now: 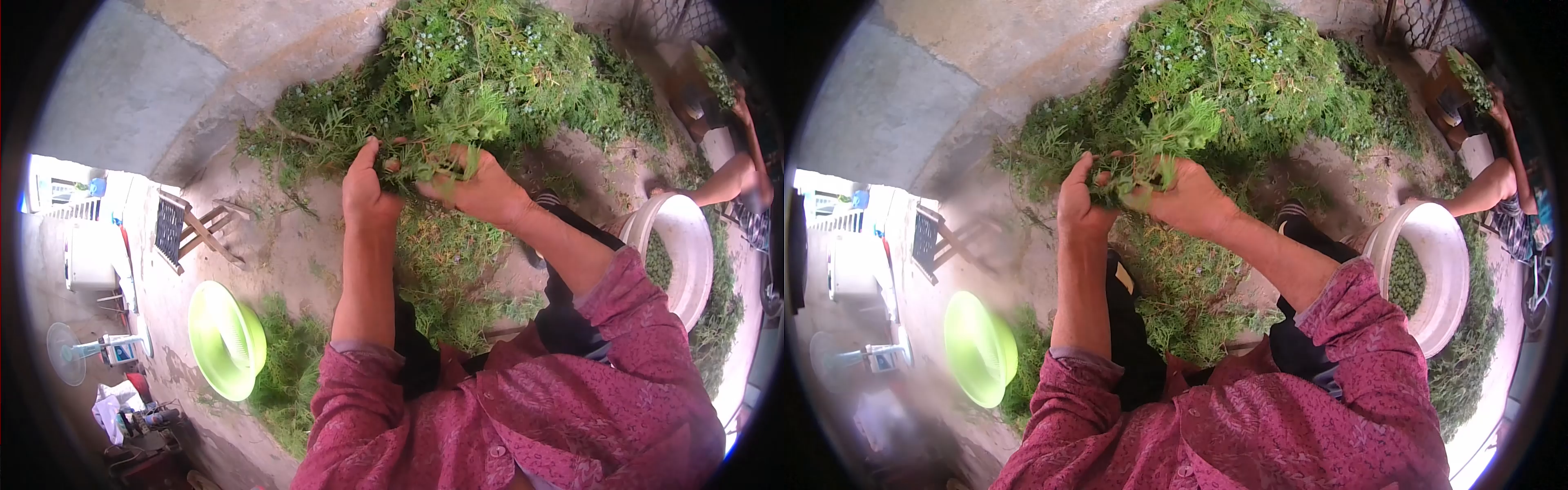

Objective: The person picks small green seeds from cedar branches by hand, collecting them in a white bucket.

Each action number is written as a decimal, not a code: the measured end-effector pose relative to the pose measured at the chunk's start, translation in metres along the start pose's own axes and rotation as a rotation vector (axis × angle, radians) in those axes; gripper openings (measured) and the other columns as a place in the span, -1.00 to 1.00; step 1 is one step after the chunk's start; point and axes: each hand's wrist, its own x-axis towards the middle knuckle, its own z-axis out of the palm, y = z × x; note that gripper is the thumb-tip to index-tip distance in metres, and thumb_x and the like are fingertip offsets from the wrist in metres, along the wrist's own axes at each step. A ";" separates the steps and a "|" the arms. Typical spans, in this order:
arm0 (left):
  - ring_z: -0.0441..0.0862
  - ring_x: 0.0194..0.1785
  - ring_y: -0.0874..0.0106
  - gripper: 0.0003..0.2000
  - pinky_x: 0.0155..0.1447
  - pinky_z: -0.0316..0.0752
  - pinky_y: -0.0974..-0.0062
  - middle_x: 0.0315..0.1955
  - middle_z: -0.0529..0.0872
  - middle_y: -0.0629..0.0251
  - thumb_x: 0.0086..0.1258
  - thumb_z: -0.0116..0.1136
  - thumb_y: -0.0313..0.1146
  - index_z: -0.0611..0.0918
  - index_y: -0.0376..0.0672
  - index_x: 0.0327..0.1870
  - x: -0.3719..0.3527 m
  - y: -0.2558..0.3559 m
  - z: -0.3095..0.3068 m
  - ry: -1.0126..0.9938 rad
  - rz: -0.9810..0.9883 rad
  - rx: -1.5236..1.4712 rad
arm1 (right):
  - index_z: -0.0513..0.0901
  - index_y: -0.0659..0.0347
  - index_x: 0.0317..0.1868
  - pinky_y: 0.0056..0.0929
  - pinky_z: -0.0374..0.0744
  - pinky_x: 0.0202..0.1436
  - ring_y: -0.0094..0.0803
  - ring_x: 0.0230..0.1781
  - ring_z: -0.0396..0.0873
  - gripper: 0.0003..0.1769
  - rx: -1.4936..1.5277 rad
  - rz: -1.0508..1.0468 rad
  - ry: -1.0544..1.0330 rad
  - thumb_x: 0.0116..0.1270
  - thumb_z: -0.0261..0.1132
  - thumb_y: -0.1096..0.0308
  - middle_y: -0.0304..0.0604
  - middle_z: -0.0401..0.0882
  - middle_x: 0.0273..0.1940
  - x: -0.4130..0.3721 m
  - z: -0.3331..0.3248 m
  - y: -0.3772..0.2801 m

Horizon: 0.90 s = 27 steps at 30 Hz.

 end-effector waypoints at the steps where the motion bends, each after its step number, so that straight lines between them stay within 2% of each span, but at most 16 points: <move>1: 0.33 -0.57 0.46 -0.71 -0.41 0.34 0.47 -0.70 0.37 0.38 0.37 -0.15 -0.24 0.51 -0.33 -0.20 -0.001 0.000 -0.001 0.000 -0.001 0.001 | 0.49 0.17 -0.03 -0.68 0.43 -0.44 -0.70 -0.41 0.44 -0.64 0.001 0.000 0.001 0.14 0.31 0.36 -0.38 0.55 -0.30 0.001 -0.001 0.000; 4: 0.36 -0.55 0.45 -0.80 -0.40 0.36 0.45 -0.59 0.48 0.29 0.34 -0.08 -0.31 0.49 -0.27 -0.23 0.002 0.002 -0.009 -0.113 -0.007 0.028 | 0.51 0.16 -0.12 -0.70 0.38 -0.52 -0.72 -0.49 0.42 -0.72 -0.027 0.021 0.077 0.15 0.30 0.33 -0.40 0.52 -0.41 0.005 -0.006 0.000; 6: 0.39 -0.52 0.46 -0.86 -0.39 0.37 0.44 -0.47 0.55 0.25 0.30 -0.01 -0.35 0.48 -0.22 -0.25 0.010 0.004 -0.017 -0.226 -0.066 -0.006 | 0.52 0.17 -0.22 -0.69 0.33 -0.61 -0.70 -0.60 0.39 -0.78 -0.069 0.136 0.146 0.16 0.30 0.29 -0.37 0.49 -0.50 0.007 -0.010 0.000; 10: 0.39 -0.52 0.47 -0.88 -0.41 0.36 0.46 -0.47 0.58 0.28 0.25 0.05 -0.41 0.51 -0.22 -0.25 -0.004 0.003 -0.008 -0.182 -0.046 0.028 | 0.52 0.24 -0.34 -0.68 0.31 -0.66 -0.65 -0.65 0.38 -0.75 -0.109 0.251 0.092 0.13 0.32 0.24 -0.27 0.53 -0.46 0.005 -0.016 -0.013; 13: 0.43 -0.49 0.48 -0.88 -0.44 0.35 0.51 -0.48 0.59 0.31 0.20 0.08 -0.48 0.54 -0.23 -0.26 -0.010 0.002 -0.004 -0.162 0.024 0.148 | 0.52 0.26 -0.41 -0.66 0.24 -0.74 -0.63 -0.74 0.33 -0.73 0.067 0.272 0.118 0.14 0.30 0.20 -0.26 0.47 -0.53 0.005 -0.021 -0.018; 15: 0.48 -0.48 0.47 -0.87 -0.51 0.35 0.53 -0.45 0.62 0.27 0.16 0.09 -0.53 0.55 -0.23 -0.26 -0.007 0.002 -0.007 -0.142 0.253 0.301 | 0.50 0.30 -0.40 -0.69 0.18 -0.77 -0.62 -0.78 0.28 -0.71 0.223 0.336 0.024 0.17 0.25 0.19 -0.22 0.44 -0.54 0.005 -0.030 -0.020; 16: 0.48 -0.48 0.47 -0.87 -0.51 0.35 0.53 -0.45 0.62 0.27 0.16 0.09 -0.53 0.55 -0.23 -0.26 -0.007 0.003 -0.007 -0.143 0.253 0.301 | 0.50 0.30 -0.40 -0.69 0.18 -0.77 -0.62 -0.78 0.28 -0.71 0.223 0.336 0.024 0.17 0.25 0.19 -0.22 0.44 -0.54 0.004 -0.033 -0.019; 18: 0.49 -0.56 0.44 -0.86 -0.58 0.36 0.53 -0.46 0.64 0.20 0.11 0.08 -0.62 0.54 -0.27 -0.29 -0.010 0.006 -0.004 -0.006 0.510 0.391 | 0.49 0.34 -0.38 -0.70 0.15 -0.79 -0.62 -0.78 0.26 -0.70 0.428 0.425 -0.098 0.19 0.17 0.21 -0.20 0.43 -0.54 0.002 -0.037 -0.014; 19: 0.49 -0.56 0.44 -0.86 -0.58 0.36 0.53 -0.46 0.64 0.20 0.11 0.08 -0.62 0.54 -0.27 -0.29 -0.011 0.007 -0.003 -0.007 0.509 0.392 | 0.49 0.34 -0.36 -0.71 0.18 -0.80 -0.59 -0.76 0.30 -0.73 0.546 0.553 -0.197 0.18 0.15 0.24 -0.17 0.46 -0.51 0.002 -0.039 -0.009; 20: 0.49 -0.57 0.44 -0.86 -0.58 0.35 0.53 -0.46 0.64 0.19 0.11 0.08 -0.62 0.54 -0.27 -0.30 -0.011 0.010 -0.003 0.022 0.502 0.376 | 0.49 0.34 -0.36 -0.71 0.18 -0.80 -0.59 -0.76 0.30 -0.73 0.547 0.553 -0.198 0.18 0.15 0.24 -0.17 0.46 -0.51 -0.005 -0.033 -0.015; 22: 0.48 -0.58 0.44 -0.86 -0.59 0.34 0.54 -0.46 0.64 0.19 0.10 0.09 -0.62 0.54 -0.27 -0.30 -0.005 0.019 -0.010 0.055 0.497 0.360 | 0.48 0.32 -0.35 -0.74 0.23 -0.79 -0.56 -0.70 0.38 -0.71 0.399 0.603 -0.167 0.15 0.16 0.21 -0.12 0.50 -0.46 -0.023 -0.015 -0.033; 23: 0.45 -0.59 0.46 -0.87 -0.59 0.37 0.51 -0.45 0.65 0.21 0.12 0.09 -0.57 0.54 -0.24 -0.29 0.005 0.025 -0.019 0.097 0.473 0.334 | 0.50 0.31 -0.29 -0.72 0.30 -0.76 -0.52 -0.61 0.47 -0.71 0.366 0.594 -0.201 0.14 0.16 0.21 -0.08 0.54 -0.40 -0.028 -0.018 -0.033; 24: 0.41 -0.59 0.48 -0.87 -0.58 0.39 0.49 -0.43 0.65 0.22 0.14 0.10 -0.53 0.55 -0.22 -0.27 0.011 0.030 -0.025 0.135 0.450 0.307 | 0.50 0.31 -0.29 -0.72 0.30 -0.76 -0.52 -0.61 0.47 -0.71 0.368 0.592 -0.202 0.14 0.16 0.21 -0.08 0.54 -0.40 -0.028 -0.023 -0.031; 26: 0.36 -0.62 0.50 -0.90 -0.57 0.40 0.45 -0.43 0.64 0.23 0.16 0.08 -0.52 0.54 -0.21 -0.29 0.016 0.034 -0.030 0.123 0.434 0.321 | 0.51 0.30 -0.20 -0.67 0.36 -0.71 -0.48 -0.52 0.51 -0.68 0.450 0.348 -0.426 0.14 0.16 0.22 -0.07 0.55 -0.35 -0.027 -0.033 -0.026; 27: 0.36 -0.62 0.51 -0.89 -0.55 0.41 0.44 -0.42 0.64 0.22 0.17 0.06 -0.52 0.53 -0.21 -0.28 0.017 0.033 -0.031 0.142 0.414 0.318 | 0.51 0.27 -0.13 -0.65 0.40 -0.66 -0.45 -0.49 0.53 -0.69 0.462 0.253 -0.389 0.16 0.14 0.27 -0.06 0.56 -0.30 -0.027 -0.034 -0.029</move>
